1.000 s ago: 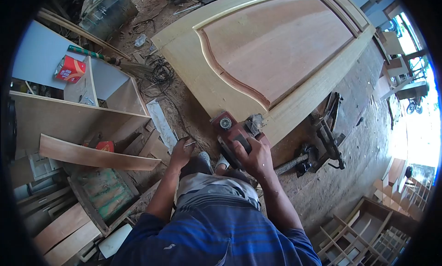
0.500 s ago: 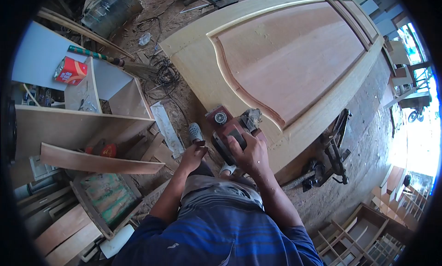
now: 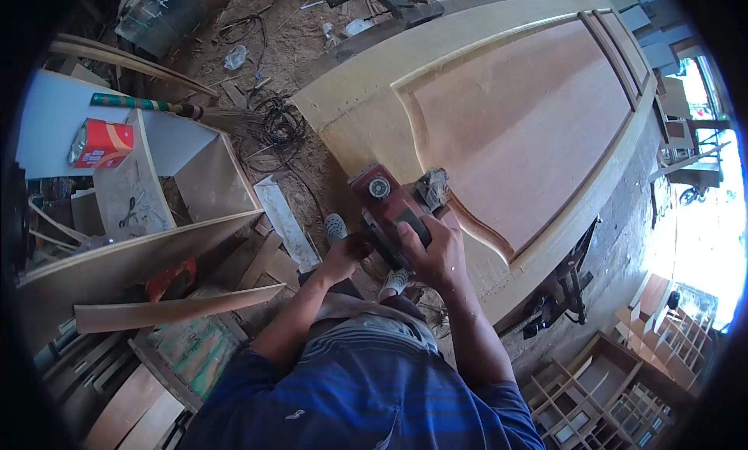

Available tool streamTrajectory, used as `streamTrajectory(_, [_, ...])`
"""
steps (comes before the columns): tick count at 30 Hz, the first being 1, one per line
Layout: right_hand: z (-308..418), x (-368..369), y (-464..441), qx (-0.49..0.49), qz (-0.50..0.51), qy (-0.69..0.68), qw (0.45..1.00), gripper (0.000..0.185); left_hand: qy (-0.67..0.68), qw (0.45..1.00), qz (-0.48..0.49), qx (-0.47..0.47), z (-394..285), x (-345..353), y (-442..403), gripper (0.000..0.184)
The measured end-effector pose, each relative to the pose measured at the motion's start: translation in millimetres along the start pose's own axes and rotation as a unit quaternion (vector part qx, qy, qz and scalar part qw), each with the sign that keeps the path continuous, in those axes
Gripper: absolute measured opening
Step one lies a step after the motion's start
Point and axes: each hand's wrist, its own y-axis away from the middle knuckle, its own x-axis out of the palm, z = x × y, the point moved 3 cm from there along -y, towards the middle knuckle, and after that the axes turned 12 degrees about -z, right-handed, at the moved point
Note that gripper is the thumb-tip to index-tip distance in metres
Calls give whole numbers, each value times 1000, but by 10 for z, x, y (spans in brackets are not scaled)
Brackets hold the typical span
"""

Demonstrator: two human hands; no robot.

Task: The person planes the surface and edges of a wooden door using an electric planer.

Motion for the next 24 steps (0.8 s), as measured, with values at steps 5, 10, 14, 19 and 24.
streamTrajectory(5, [322,248,-374,8,1,-6,1000,52,88,996,31,-11,-253,-206,-206,36])
streamTrajectory(10, [667,463,-720,42,26,12,999,56,-12,994,83,64,-453,-381,-380,34])
streamTrajectory(14, [846,706,-1014,26,26,9,999,57,86,988,120,-45,-664,-413,-399,42])
streamTrajectory(19, [1135,958,-1313,-38,-19,2,999,56,218,964,131,-71,-507,-347,-472,54])
streamTrajectory(24, [1288,1059,-1493,-32,6,6,999,55,201,960,159,-115,-404,-344,-516,62])
